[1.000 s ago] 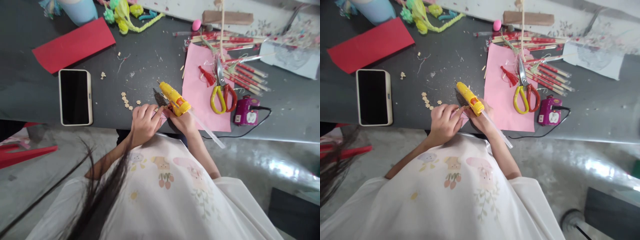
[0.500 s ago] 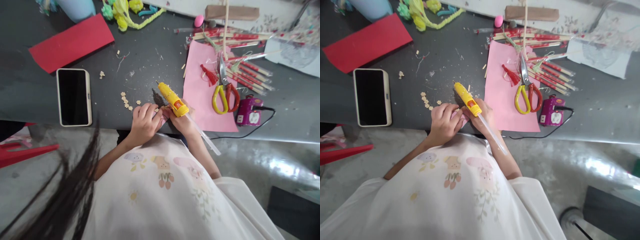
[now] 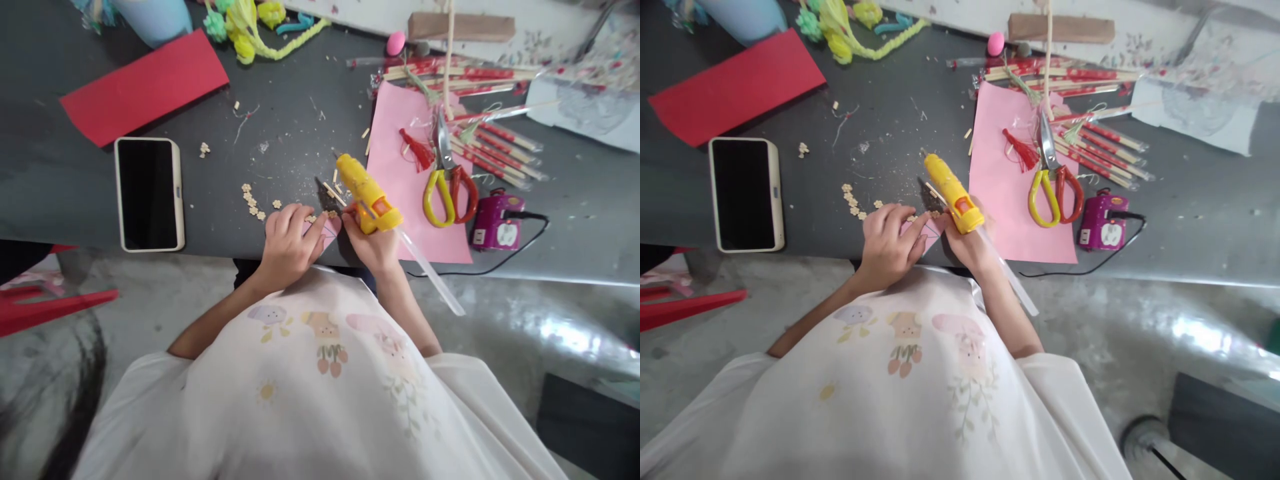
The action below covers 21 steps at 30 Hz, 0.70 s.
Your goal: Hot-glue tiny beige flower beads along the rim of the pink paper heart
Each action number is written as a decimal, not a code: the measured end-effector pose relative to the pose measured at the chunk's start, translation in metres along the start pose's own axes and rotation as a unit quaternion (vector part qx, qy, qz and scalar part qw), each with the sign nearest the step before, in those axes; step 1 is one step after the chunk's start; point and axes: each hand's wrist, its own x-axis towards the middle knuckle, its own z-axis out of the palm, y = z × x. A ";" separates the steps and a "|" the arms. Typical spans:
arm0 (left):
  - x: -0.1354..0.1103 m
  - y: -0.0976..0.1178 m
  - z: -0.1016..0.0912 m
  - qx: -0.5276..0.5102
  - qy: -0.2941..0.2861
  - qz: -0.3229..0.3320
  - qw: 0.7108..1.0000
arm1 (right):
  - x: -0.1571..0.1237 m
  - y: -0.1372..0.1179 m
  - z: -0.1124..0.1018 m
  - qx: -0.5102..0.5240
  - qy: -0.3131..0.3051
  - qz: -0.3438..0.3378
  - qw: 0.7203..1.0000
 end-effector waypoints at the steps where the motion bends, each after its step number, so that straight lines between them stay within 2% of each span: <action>1: 0.000 0.000 0.000 -0.003 -0.002 0.000 1.000 | -0.001 0.000 -0.002 0.020 0.030 0.006 0.999; 3: 0.000 -0.001 0.001 -0.010 -0.003 -0.006 1.000 | -0.002 0.000 -0.006 0.059 0.097 0.015 0.993; 5: 0.002 -0.001 0.000 -0.023 -0.005 -0.017 1.000 | -0.003 -0.001 -0.009 0.091 0.119 0.020 0.989; 12: 0.012 -0.001 -0.006 -0.057 -0.018 -0.054 0.997 | -0.010 -0.005 -0.019 0.149 0.123 0.018 0.981; 16: 0.013 -0.001 -0.010 -0.072 0.024 -0.074 0.994 | -0.013 -0.006 -0.021 0.158 0.112 0.012 0.981; 21: 0.003 -0.012 -0.021 -0.063 0.079 -0.141 0.985 | -0.014 -0.005 -0.023 0.166 0.103 0.015 0.981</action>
